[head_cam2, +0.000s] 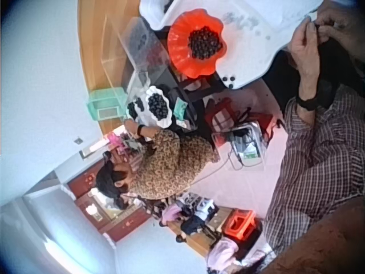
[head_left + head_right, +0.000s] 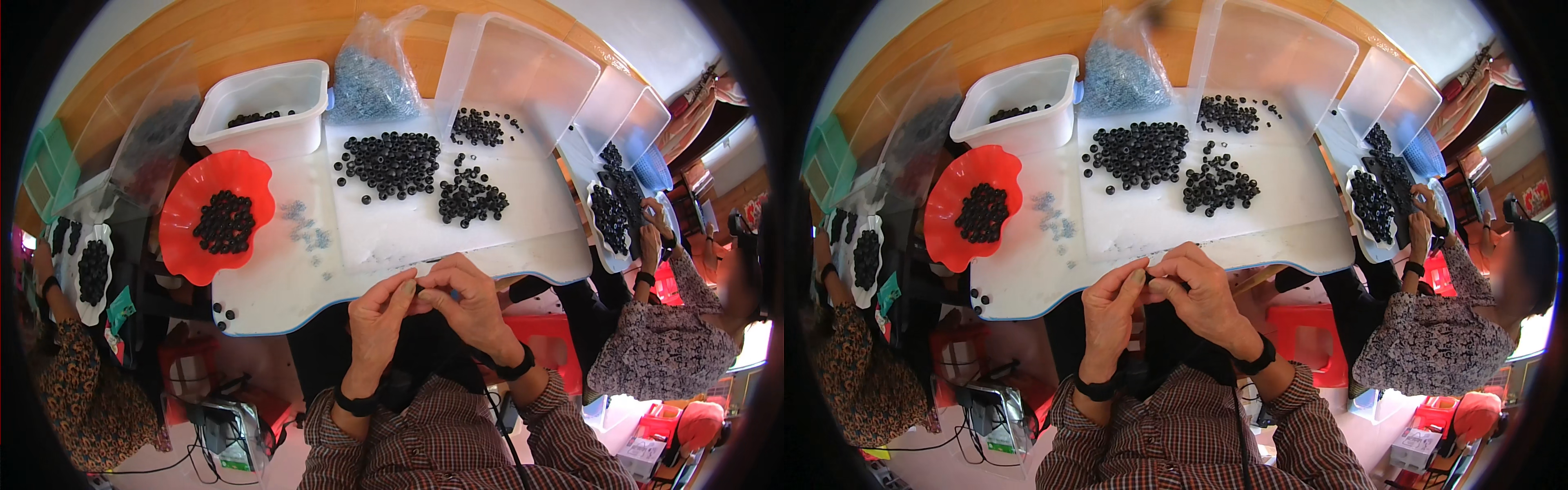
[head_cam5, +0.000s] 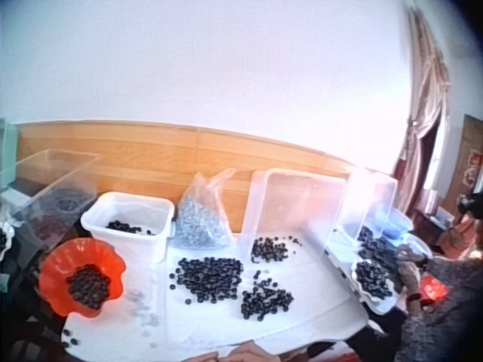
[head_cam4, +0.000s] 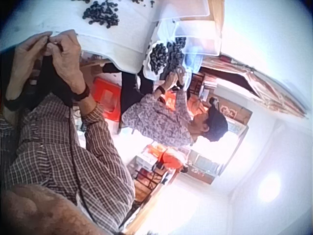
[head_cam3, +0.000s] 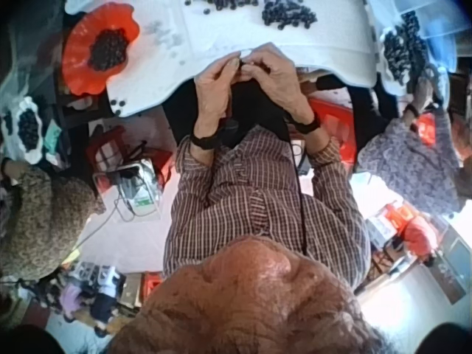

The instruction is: Assembling small black plastic parts with small blue components on a production table.

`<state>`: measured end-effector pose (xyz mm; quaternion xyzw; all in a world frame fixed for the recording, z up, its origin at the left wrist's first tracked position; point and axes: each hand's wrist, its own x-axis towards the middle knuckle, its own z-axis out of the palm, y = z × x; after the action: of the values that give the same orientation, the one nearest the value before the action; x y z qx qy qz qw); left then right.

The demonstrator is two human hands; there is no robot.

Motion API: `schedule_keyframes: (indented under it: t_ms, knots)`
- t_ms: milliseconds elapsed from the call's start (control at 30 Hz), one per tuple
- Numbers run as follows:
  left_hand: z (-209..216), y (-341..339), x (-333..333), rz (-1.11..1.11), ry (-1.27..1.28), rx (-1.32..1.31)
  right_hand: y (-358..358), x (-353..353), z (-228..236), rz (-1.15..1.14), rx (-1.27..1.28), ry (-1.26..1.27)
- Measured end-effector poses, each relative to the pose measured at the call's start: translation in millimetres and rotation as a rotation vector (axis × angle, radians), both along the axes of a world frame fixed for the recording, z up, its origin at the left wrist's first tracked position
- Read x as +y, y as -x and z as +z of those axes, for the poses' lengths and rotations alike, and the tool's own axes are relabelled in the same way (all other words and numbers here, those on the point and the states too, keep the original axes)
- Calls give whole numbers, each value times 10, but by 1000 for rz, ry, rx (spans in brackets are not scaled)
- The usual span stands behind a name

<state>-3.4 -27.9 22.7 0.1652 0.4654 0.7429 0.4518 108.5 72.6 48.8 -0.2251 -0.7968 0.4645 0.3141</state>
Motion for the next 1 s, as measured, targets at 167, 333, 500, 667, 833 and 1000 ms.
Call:
schedule_keyframes:
  t_ms: [167,333,500,667,833,1000]
  knots:
    - [-42,-3,-13,3,-20,9,6,-52,-27,-6,-73,-79]
    - [-126,52,-8,-82,47,9,-4,-74,-36,-4,-108,-110]
    - [-98,85,-10,-118,-76,-171,7,-81,-18,-21,-71,-37]
    - [-297,162,-32,-146,-225,-329,5,-111,51,-66,31,54]
    - [-292,198,-55,-109,-311,-396,-9,-101,-61,-60,83,90]
    - [-298,187,-71,-60,-269,-401,28,-124,-73,-74,77,129]
